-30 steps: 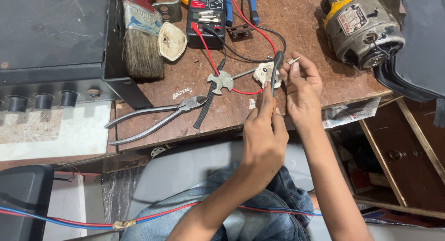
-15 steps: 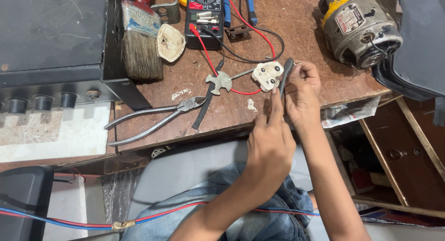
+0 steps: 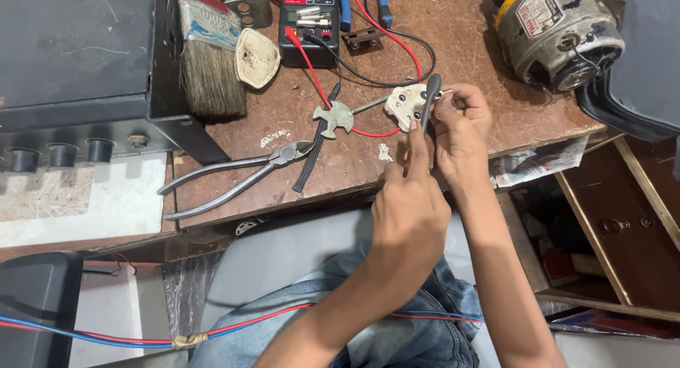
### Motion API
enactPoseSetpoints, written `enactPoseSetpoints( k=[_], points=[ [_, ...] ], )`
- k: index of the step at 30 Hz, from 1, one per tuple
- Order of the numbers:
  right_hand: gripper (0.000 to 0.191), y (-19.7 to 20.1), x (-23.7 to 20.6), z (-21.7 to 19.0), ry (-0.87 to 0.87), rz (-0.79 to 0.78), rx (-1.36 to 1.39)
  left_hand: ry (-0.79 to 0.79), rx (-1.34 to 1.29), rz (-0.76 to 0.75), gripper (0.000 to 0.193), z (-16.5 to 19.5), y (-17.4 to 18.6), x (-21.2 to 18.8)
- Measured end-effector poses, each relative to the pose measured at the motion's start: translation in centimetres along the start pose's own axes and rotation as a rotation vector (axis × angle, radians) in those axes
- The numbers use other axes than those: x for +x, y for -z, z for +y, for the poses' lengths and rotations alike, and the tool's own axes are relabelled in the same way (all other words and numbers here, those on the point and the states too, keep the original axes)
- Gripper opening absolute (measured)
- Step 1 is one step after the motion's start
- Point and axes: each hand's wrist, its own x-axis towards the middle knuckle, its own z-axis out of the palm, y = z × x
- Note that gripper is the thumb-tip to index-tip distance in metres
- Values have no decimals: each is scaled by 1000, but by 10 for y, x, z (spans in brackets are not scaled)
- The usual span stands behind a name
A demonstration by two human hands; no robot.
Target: The person cleans two white plastic electrical components using a brush, then uses pliers to adjust a small metal piece on one component. The person handles the components one at a time and places them on the workbench.
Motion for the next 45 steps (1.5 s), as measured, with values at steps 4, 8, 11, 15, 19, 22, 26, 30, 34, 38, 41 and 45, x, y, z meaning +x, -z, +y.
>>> enactPoseSetpoints(
  k=[4,8,11,15,19,22,26,30,34,38,41,45],
  points=[
    [10,-3,0,0,-9,4,3,-110,17,89,60,-3,1,10],
    [8,-5,-3,0,34,-22,50,-224,32,164,62,0,-1,10],
    [11,-5,-5,1,27,-25,-10,3,69,7,60,5,2,0],
    [12,-6,-7,5,62,-71,-96,69,125,-54,64,8,14,-3],
    [12,-9,-8,6,33,-59,-149,37,124,-49,64,13,21,-7],
    [13,-11,-6,4,11,-64,-98,22,117,-24,64,14,18,-8],
    [9,-10,-5,1,40,-68,-54,20,106,-54,65,4,15,-1],
    [10,-13,-6,1,85,-126,-47,-119,38,76,64,-2,13,6],
    [10,-17,-8,-1,70,-126,-105,-4,65,-25,63,0,14,2],
    [10,-13,-11,-4,-37,-44,-82,-27,39,1,65,7,16,-6],
    [12,-10,-9,-5,3,-141,-123,-33,36,-39,70,5,22,3],
    [11,-8,-10,-4,-6,-150,-114,8,40,-56,67,10,26,2]
  ],
)
